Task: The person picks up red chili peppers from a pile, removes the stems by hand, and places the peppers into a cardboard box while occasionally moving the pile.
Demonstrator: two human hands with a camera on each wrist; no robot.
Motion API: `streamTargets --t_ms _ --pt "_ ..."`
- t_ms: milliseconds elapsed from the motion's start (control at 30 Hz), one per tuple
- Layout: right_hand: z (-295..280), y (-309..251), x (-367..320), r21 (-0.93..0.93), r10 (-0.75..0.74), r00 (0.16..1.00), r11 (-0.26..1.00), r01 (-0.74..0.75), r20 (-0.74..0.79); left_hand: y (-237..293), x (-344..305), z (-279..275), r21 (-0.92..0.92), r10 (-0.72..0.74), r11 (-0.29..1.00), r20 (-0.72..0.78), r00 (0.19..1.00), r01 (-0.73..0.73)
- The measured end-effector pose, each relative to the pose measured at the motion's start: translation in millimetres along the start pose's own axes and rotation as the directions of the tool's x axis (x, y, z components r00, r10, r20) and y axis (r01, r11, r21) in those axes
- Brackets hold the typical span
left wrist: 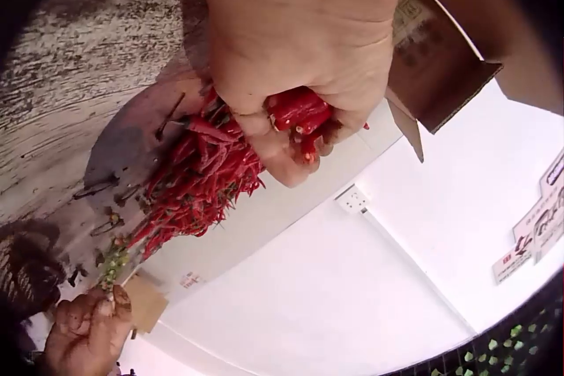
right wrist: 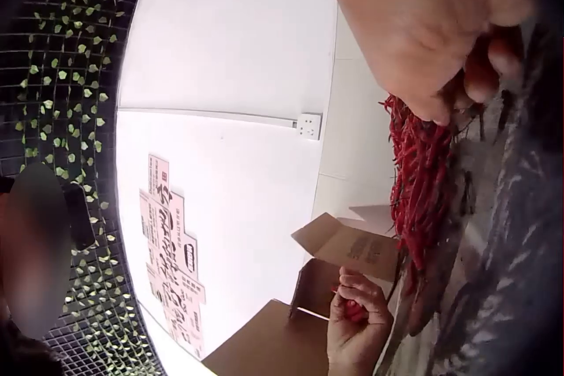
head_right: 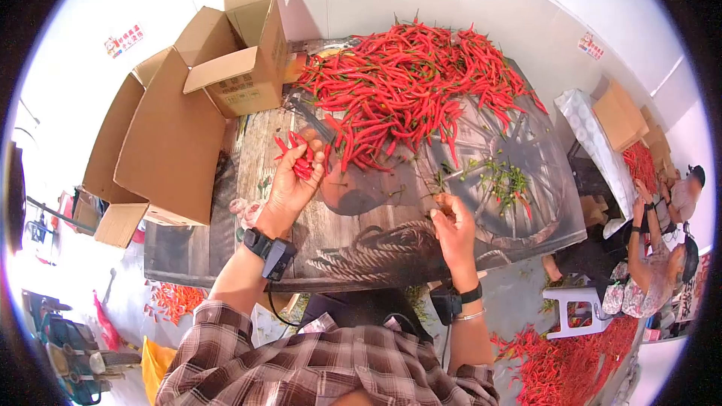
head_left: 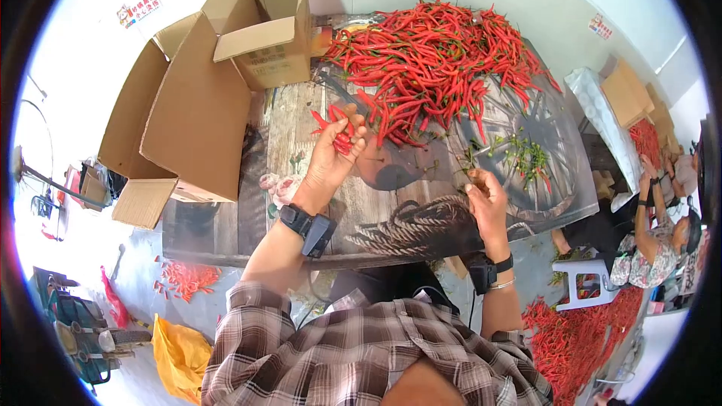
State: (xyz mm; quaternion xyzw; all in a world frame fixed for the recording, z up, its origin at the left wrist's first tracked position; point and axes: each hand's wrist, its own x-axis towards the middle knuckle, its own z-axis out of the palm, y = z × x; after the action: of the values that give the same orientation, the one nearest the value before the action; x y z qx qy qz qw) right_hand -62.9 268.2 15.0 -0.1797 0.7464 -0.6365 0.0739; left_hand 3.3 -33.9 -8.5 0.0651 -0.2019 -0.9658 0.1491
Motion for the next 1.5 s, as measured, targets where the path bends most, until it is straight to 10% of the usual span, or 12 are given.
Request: streamTargets --t_ms 400,667,1100,1167,1367,1467,1500 --pt "-3 13 -7 -0.117 -0.057 0.998 0.992 0.054 -0.021 5 -3 22 0.196 0.102 0.975 0.018 0.995 -0.104" --pt "-2 23 -7 -0.255 -0.146 0.988 0.958 0.128 -0.053 18 -24 63 0.713 0.345 0.650 0.028 0.938 -0.261" --pt "5 18 -9 -0.187 -0.042 0.999 0.982 0.036 -0.028 -5 -50 88 0.618 0.212 0.712 0.262 0.941 -0.333" --pt "6 20 -8 -0.183 -0.056 0.998 0.982 0.050 -0.026 -15 -39 81 0.628 0.305 0.578 0.428 0.851 -0.522" --pt "3 20 -9 -0.200 -0.049 0.997 0.979 0.035 -0.063 17 -58 119 0.693 0.256 0.566 0.368 0.894 -0.447" --pt "3 21 -8 -0.197 -0.065 0.995 0.979 0.050 -0.073 54 -41 138 0.670 0.515 0.047 0.619 0.593 -0.741" --pt "2 27 -7 -0.211 -0.102 0.993 0.974 0.089 -0.052 66 -37 152 0.660 0.566 0.190 0.531 0.631 -0.727"
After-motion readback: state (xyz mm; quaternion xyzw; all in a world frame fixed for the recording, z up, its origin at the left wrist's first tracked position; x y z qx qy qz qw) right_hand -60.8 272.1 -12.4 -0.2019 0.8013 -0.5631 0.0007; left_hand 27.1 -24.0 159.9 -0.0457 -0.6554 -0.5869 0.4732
